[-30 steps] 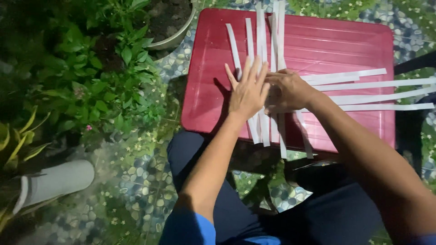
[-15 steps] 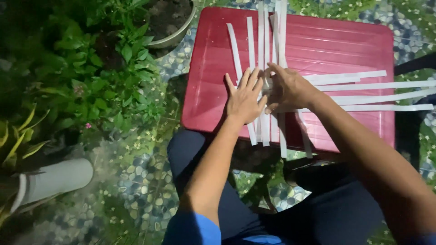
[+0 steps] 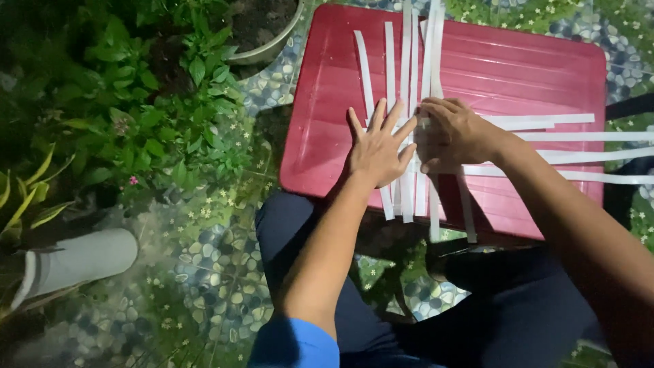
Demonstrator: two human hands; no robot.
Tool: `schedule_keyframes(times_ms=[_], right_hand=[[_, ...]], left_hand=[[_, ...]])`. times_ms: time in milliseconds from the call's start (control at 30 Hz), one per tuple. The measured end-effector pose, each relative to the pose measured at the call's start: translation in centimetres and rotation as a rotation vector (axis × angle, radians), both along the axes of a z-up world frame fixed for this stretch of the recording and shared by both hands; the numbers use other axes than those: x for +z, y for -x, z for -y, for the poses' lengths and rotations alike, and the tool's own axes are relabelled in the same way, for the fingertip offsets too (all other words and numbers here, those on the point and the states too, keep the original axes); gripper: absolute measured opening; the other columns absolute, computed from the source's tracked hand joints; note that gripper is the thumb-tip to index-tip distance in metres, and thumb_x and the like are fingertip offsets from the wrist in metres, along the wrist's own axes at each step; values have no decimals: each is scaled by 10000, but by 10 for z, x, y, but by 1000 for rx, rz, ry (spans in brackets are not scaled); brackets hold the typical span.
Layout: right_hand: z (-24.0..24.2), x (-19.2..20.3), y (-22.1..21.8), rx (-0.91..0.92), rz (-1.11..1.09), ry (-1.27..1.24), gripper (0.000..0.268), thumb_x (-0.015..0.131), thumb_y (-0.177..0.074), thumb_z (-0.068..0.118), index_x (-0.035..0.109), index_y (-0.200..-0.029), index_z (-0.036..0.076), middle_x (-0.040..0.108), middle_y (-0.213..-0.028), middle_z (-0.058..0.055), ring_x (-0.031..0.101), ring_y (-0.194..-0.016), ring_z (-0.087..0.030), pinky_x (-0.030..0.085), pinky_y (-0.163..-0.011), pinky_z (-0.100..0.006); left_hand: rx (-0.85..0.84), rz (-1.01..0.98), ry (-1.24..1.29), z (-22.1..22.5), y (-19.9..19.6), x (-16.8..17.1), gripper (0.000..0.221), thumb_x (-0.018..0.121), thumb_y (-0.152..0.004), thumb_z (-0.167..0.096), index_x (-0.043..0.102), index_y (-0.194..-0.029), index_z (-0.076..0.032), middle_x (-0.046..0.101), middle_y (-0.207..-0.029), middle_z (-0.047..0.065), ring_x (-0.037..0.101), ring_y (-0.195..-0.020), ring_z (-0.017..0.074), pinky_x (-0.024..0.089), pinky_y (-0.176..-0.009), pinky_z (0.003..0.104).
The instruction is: The person is weaving white plastic strips together on a red plastic stool to form a woven pattern.
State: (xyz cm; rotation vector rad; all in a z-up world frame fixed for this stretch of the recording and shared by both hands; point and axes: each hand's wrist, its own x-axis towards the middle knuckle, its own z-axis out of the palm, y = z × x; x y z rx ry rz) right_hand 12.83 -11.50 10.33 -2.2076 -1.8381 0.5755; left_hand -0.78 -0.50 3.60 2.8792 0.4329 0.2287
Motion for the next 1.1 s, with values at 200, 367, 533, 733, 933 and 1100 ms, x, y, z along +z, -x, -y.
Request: schedule_keyframes(times_ms=[200, 367, 533, 733, 933, 1100], right_hand=[[5, -14, -6, -35, 39, -5, 1126, 831, -432, 383, 295, -1352, 20, 515, -1114, -253, 387, -1165, -438, 368, -950, -516], [4, -17, -3, 0, 21, -22, 1096, 827, -448, 417, 284, -1332, 65, 542, -1073, -248, 394, -1162, -434, 315, -990, -499], [-3, -8, 4, -70, -8, 43, 1085, 856, -412, 395, 310, -1311, 128, 542, -1073, -216, 371, -1174, -420, 316, -976, -503], [-2, -17, 0, -126, -39, 98, 1062, 860, -396, 437, 330, -1281, 180, 556, -1049, -229, 342, -1209, -423, 299, -995, -520], [15, -38, -14, 104, 117, -334, 1237, 808, -370, 523, 288, -1351, -24, 518, -1167, -225, 450, -1079, -421, 336, -934, -482], [30, -25, -15, 56, 47, -286, 1128, 822, -400, 470, 368, -1308, -24, 516, -1162, -243, 431, -1103, -472, 332, -912, -569]], left_hand=[[-16, -29, -15, 0, 5, 10, 451, 304, -876, -441, 373, -1296, -294, 193, -1451, 47, 171, -1343, 316, 79, -958, 733], [-19, -19, -18, 0, 6, 10, 444, 313, -883, -428, 382, -1302, -297, 202, -1448, 56, 175, -1339, 323, 82, -952, 736], [-1, 0, -10, -1, 6, 6, 429, 324, -880, -422, 413, -1282, -299, 201, -1448, 57, 174, -1339, 325, 84, -956, 733], [-3, 19, -2, -1, 4, 6, 409, 321, -887, -406, 431, -1265, -292, 198, -1449, 59, 173, -1336, 339, 94, -959, 730], [17, 12, -28, -1, 7, 2, 435, 341, -886, -428, 383, -1308, -331, 223, -1448, 56, 175, -1336, 342, 79, -961, 725], [-2, -14, -33, -1, 5, 2, 469, 348, -881, -434, 310, -1343, -361, 231, -1450, 65, 187, -1337, 345, 83, -946, 731]])
